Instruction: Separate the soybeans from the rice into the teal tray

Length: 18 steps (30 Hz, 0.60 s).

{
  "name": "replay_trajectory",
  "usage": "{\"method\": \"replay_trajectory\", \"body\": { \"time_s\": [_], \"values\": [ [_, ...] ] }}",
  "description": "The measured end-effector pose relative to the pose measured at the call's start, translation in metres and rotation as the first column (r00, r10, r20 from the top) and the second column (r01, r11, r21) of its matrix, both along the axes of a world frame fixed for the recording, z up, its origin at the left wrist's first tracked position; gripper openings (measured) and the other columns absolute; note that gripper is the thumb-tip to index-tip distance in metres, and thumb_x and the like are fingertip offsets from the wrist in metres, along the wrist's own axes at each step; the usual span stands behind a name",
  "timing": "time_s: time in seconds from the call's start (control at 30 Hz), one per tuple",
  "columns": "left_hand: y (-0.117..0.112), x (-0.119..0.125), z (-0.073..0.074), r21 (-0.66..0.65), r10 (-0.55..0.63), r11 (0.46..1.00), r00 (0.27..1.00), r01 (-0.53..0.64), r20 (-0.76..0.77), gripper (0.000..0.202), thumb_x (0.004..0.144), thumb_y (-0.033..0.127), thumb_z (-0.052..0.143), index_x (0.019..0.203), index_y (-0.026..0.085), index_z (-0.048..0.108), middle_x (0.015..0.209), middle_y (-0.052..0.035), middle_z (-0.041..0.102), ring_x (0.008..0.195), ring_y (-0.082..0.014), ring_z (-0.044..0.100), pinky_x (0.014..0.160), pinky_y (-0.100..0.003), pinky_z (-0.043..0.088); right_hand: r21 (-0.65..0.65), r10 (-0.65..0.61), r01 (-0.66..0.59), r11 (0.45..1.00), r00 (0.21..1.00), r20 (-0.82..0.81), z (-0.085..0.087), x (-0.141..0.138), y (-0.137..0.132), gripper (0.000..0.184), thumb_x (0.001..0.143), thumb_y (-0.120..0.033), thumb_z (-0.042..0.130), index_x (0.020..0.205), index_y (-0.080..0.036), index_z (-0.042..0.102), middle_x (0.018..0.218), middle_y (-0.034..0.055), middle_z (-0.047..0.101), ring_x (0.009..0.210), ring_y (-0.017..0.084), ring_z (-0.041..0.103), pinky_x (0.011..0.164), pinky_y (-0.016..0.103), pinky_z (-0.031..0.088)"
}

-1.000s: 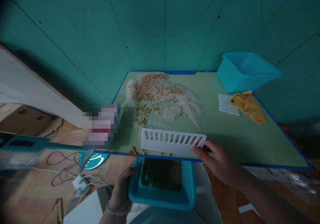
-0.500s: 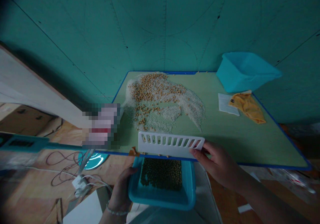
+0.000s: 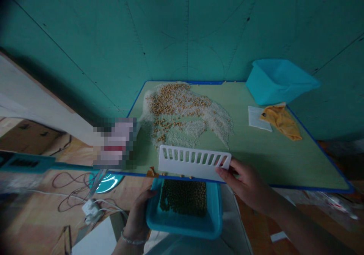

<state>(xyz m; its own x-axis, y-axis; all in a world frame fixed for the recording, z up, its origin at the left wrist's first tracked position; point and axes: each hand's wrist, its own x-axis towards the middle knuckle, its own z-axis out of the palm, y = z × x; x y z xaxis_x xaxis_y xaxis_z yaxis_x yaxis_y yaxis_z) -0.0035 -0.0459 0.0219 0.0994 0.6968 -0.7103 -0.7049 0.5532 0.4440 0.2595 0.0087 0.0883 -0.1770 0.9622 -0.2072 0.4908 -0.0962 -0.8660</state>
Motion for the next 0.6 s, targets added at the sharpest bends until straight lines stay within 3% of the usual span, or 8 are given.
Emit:
{"method": "replay_trajectory", "body": {
  "time_s": [0.43,0.6],
  "values": [
    [0.0,-0.0005,0.0037,-0.049,-0.007,0.999,0.999,0.005,-0.05,0.03,0.058,0.018,0.061,0.086,0.013,0.07,0.076,-0.007,0.074,0.084,-0.0306,0.067,0.074,-0.038,0.051,-0.035,-0.043,0.042,0.999,0.999,-0.031,-0.0012,-0.0032,0.0058,0.044,0.075,-0.055,0.056,0.096,-0.019,0.068,0.088,0.009,0.072,0.083,0.027,0.066,0.072,0.039,0.054],
    [-0.0013,0.0,0.0063,-0.017,-0.008,1.0,0.999,0.007,-0.04,0.023,0.058,0.019,0.06,0.079,0.014,0.071,0.072,-0.0059,0.073,0.085,-0.0297,0.066,0.076,-0.036,0.05,-0.022,0.006,-0.006,1.0,1.0,-0.024,-0.0014,-0.0038,0.0074,0.043,0.076,-0.054,0.056,0.096,-0.019,0.068,0.091,0.0095,0.072,0.084,0.027,0.066,0.073,0.039,0.054]
  ]
}}
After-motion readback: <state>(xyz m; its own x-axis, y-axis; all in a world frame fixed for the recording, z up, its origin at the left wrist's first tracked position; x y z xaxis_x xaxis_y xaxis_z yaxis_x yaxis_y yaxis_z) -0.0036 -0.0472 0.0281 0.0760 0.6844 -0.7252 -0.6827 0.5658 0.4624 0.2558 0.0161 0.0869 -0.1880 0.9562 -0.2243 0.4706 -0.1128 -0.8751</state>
